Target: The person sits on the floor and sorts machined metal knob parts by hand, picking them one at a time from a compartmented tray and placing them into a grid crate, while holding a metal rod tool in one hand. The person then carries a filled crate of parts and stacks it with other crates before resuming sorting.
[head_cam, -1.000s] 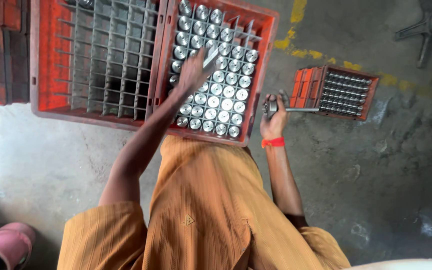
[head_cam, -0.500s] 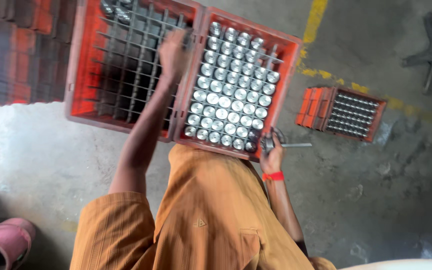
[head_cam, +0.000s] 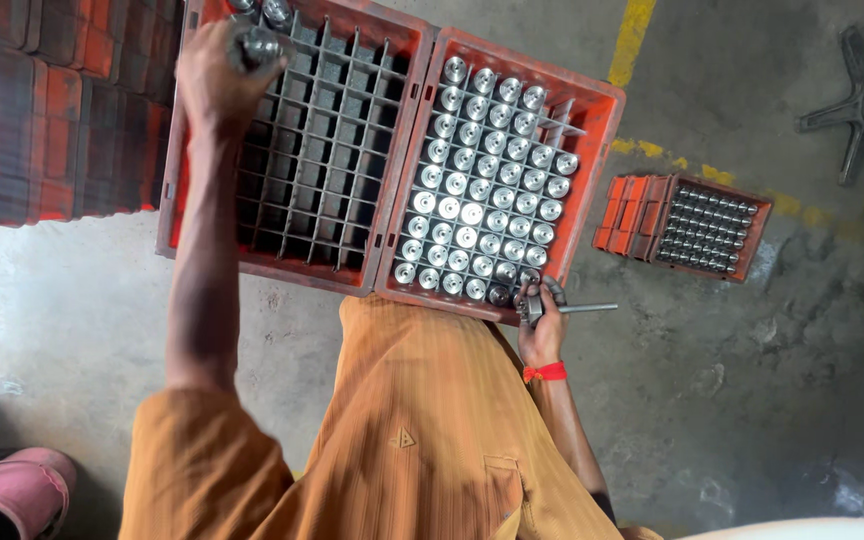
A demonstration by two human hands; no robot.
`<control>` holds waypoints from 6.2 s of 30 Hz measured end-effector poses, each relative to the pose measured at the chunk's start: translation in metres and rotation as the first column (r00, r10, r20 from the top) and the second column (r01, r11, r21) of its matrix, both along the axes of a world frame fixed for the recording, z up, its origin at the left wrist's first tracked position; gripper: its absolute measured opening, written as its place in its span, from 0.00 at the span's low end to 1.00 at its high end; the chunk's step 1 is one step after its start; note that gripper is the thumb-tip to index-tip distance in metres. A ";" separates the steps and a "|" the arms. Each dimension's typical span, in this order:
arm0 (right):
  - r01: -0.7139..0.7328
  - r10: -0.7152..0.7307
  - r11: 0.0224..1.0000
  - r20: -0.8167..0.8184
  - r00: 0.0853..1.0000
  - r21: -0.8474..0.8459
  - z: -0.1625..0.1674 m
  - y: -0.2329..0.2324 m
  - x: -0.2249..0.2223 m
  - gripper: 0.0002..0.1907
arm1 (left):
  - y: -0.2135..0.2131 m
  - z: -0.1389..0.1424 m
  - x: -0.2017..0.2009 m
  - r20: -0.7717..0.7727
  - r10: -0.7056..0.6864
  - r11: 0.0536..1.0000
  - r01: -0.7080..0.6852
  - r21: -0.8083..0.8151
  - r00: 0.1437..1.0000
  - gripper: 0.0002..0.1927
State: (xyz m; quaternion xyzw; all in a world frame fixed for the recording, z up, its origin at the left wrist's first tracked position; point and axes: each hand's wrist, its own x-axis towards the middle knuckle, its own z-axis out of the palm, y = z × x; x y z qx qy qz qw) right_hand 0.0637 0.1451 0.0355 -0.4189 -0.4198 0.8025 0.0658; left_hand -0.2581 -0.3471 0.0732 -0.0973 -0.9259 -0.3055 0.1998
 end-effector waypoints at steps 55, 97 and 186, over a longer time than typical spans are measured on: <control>0.106 -0.108 0.993 -0.040 0.993 -0.046 0.005 0.016 -0.034 0.10 | 0.120 -0.010 0.017 -0.047 0.185 0.980 -0.188 -0.059 0.982 0.07; -0.431 0.427 0.902 -0.155 0.891 0.013 0.042 -0.027 -0.055 0.05 | 0.300 -0.023 0.256 0.701 -0.640 0.767 0.206 0.608 0.315 0.25; -0.211 0.199 0.975 -0.153 0.968 -0.064 0.029 -0.008 -0.059 0.06 | 0.293 -0.035 0.236 0.590 -0.731 0.682 0.327 0.654 0.344 0.32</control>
